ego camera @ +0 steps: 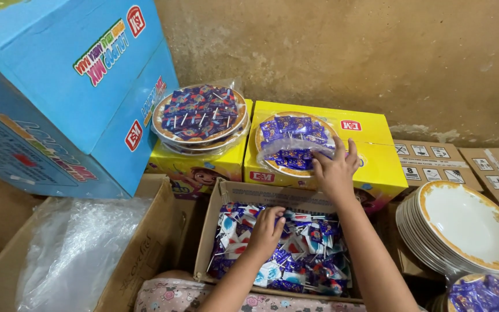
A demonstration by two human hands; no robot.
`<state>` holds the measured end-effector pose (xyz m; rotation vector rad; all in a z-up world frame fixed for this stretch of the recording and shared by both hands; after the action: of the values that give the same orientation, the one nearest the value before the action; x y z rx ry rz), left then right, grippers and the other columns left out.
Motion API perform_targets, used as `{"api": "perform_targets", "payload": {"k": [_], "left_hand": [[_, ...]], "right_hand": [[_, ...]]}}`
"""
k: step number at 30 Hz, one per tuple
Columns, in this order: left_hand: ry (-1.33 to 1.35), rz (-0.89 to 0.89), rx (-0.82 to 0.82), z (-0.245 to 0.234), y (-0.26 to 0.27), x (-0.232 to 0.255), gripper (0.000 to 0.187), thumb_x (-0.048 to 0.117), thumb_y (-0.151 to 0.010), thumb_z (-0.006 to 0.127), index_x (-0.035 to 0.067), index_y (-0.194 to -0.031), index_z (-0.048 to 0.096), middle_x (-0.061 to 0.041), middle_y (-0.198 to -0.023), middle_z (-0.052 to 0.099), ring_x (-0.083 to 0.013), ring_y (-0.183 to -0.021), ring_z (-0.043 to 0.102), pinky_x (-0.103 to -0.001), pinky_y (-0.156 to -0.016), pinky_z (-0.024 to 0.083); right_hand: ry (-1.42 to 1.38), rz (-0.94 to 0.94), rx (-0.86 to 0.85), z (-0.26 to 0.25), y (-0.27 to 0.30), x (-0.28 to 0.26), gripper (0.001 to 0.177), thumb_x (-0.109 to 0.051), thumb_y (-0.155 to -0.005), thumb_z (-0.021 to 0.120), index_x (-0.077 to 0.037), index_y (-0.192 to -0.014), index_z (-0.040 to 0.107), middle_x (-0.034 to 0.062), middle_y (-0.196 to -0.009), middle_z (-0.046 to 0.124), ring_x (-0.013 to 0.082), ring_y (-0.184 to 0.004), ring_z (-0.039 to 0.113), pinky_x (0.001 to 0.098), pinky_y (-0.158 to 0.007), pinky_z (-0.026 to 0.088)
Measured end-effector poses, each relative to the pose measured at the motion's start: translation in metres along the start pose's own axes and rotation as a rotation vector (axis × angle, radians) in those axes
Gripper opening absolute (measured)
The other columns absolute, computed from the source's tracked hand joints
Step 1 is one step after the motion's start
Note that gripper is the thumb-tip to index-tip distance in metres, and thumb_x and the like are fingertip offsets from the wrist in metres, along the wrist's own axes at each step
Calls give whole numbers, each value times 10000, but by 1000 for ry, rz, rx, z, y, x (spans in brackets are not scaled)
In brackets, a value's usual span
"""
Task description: The person picks up individual packaged items from a large box, places them into a smaller round tray until full, and then wraps the tray in plastic film.
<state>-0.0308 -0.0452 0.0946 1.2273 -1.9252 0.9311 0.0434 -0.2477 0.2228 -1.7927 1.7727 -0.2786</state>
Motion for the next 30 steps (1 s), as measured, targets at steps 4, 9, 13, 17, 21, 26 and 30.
{"api": "perform_targets", "payload": {"k": [4,9,13,17,21,26,30], "left_hand": [[-99,-79,-19,3,-1,-13,318,243,-1040,491,93,-1303,590,-91,-1279,608,-296,-1229,523,-453,-1003,454],[-342,-176,-367,60,-2,-106,264,345,-958,635,189,-1154,721,-109,-1091,717,-325,-1133,670,-474,-952,548],[-543,-168,-609,112,-20,-139,337,381,-883,648,114,-1048,772,-206,-1026,741,-409,-1027,715,-584,-855,566],[-802,-39,-344,110,-60,-138,314,150,-901,575,80,-1166,730,-204,-1078,706,-397,-1064,641,-582,-798,518],[-828,-48,-376,92,-54,-150,466,145,-939,609,142,-1404,585,-200,-1467,541,-387,-1334,478,-601,-1002,428],[-757,33,-296,93,-55,-168,275,113,-933,540,122,-1144,715,-136,-1065,725,-339,-1076,671,-554,-864,550],[-460,-182,-392,36,-23,-104,337,212,-910,673,95,-1226,674,-199,-1136,727,-394,-1159,665,-581,-978,524]], "right_hand": [[-119,-250,358,-10,38,8,244,-127,-933,644,-152,-1129,787,187,-1459,505,449,-1390,350,645,-1105,298],[-167,-336,307,76,116,64,158,-136,-807,620,-162,-705,501,48,-748,451,285,-739,537,402,-689,481],[28,-55,-358,140,142,79,172,-314,-830,661,-192,-934,721,57,-825,676,304,-827,704,444,-758,577],[18,-344,-511,166,156,41,249,-183,-838,662,-194,-1072,746,90,-952,747,314,-893,739,436,-763,617],[-9,-438,-867,155,167,-6,855,-162,-789,777,-201,-1543,373,124,-1573,441,383,-1412,417,578,-1105,397],[87,-472,-825,193,187,11,597,-356,-882,714,-179,-1416,513,110,-1306,621,313,-1262,549,517,-1023,457],[55,-421,-616,198,177,27,391,-350,-870,689,-255,-1248,652,70,-1004,747,298,-978,703,471,-863,555]]}}
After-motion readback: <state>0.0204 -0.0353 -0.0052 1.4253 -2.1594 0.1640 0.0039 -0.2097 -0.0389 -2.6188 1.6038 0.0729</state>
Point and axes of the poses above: each hand's wrist, its own y-axis away from the middle knuckle, its own z-axis out of the palm, x = y × z, the point moved 5 cm from there along -y, towards the middle knuckle
